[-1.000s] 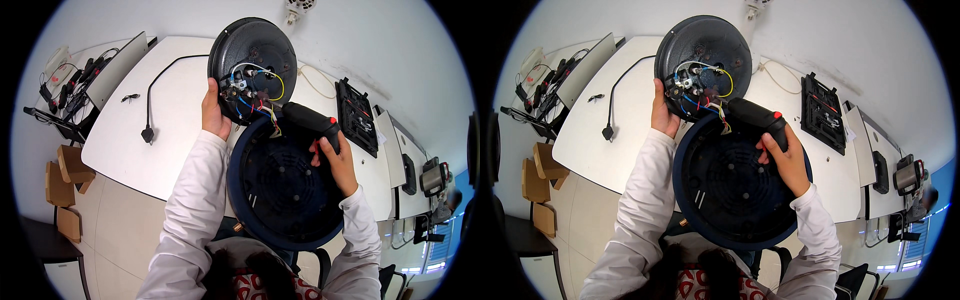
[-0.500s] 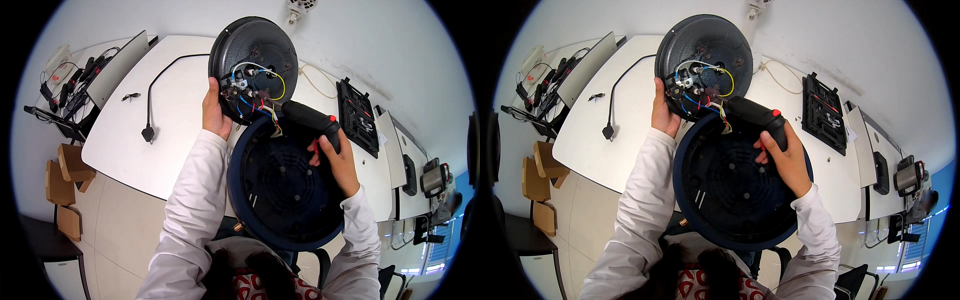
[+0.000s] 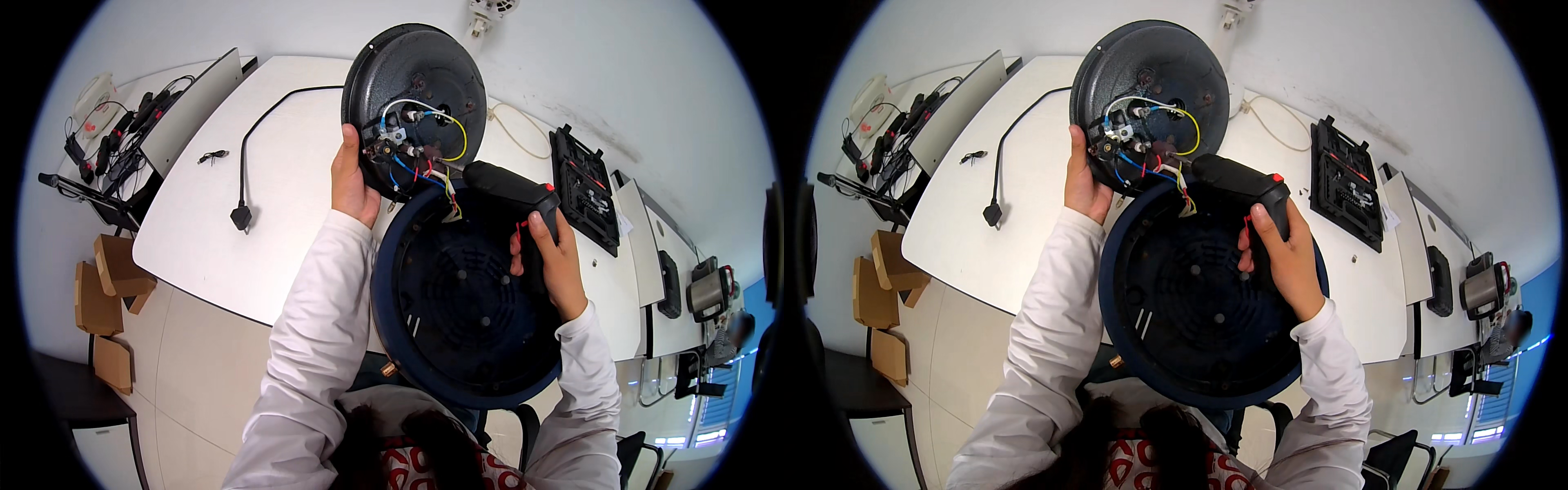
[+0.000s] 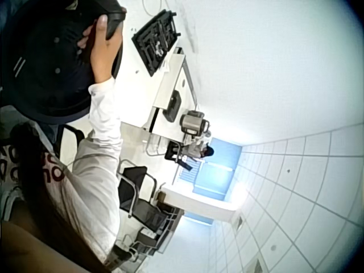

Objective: The person uses a cordless electric screwdriver to remove screws from the base of a disassembled electric fan. They swap the screwdriver for another unit and continue unscrewing components from the fan base while seated at a white desk.

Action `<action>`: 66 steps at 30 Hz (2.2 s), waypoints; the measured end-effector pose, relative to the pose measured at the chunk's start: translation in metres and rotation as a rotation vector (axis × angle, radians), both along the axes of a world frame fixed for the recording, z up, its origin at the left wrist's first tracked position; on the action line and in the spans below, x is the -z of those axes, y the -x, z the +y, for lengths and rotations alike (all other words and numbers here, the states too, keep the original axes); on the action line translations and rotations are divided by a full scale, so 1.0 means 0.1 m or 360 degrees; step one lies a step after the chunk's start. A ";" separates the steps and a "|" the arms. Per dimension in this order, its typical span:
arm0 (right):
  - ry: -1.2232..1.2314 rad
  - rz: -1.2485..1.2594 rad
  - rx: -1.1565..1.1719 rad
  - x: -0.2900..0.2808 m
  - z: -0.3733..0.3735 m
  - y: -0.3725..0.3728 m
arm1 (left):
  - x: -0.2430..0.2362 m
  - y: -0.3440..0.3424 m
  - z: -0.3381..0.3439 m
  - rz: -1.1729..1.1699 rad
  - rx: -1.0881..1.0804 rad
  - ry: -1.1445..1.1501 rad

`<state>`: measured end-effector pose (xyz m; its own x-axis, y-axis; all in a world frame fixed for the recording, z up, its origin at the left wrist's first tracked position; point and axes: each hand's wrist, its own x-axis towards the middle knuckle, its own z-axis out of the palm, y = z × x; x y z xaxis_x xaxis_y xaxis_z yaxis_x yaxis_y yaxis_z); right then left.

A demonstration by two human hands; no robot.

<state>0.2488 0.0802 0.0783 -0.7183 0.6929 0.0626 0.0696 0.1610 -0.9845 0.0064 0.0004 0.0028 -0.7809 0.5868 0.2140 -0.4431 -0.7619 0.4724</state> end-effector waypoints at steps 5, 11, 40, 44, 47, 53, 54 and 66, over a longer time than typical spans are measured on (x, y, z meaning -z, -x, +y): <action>-0.0076 -0.0004 -0.0009 0.02 -0.02 0.00 | 0.01 0.01 0.00 -0.0004 -0.0010 0.0014; -0.0047 -0.0031 0.0000 -0.03 -0.02 -0.01 | -0.01 0.00 0.00 0.0013 -0.0011 -0.0001; 0.0873 0.0857 0.0004 0.03 -0.29 -1.60 | 0.16 0.07 -0.03 -0.0172 0.0012 0.0188; 0.0962 0.0867 0.0004 0.06 -0.32 -1.49 | 0.27 0.14 -0.01 -0.0139 0.0017 0.0149; 0.0930 0.0832 0.0039 0.03 -0.31 -1.48 | 0.20 0.06 -0.07 -0.0186 -0.0001 0.0168; 0.0893 0.0685 0.0188 -0.01 -0.33 -1.44 | 0.24 0.08 -0.12 -0.0125 -0.0038 0.0212; 0.0881 0.0676 0.0179 0.00 -0.33 -1.44 | 0.25 0.08 -0.13 -0.0120 -0.0046 0.0217; 0.0719 0.0541 -0.0018 -0.02 -0.28 -1.48 | 0.19 0.09 -0.22 0.0080 -0.0084 0.0413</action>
<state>0.3968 0.0520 0.0804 -0.7171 0.6969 -0.0091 -0.2629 -0.2825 -0.9225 -0.0031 -0.0220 -0.0157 -0.8041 0.5859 0.1009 -0.3773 -0.6339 0.6751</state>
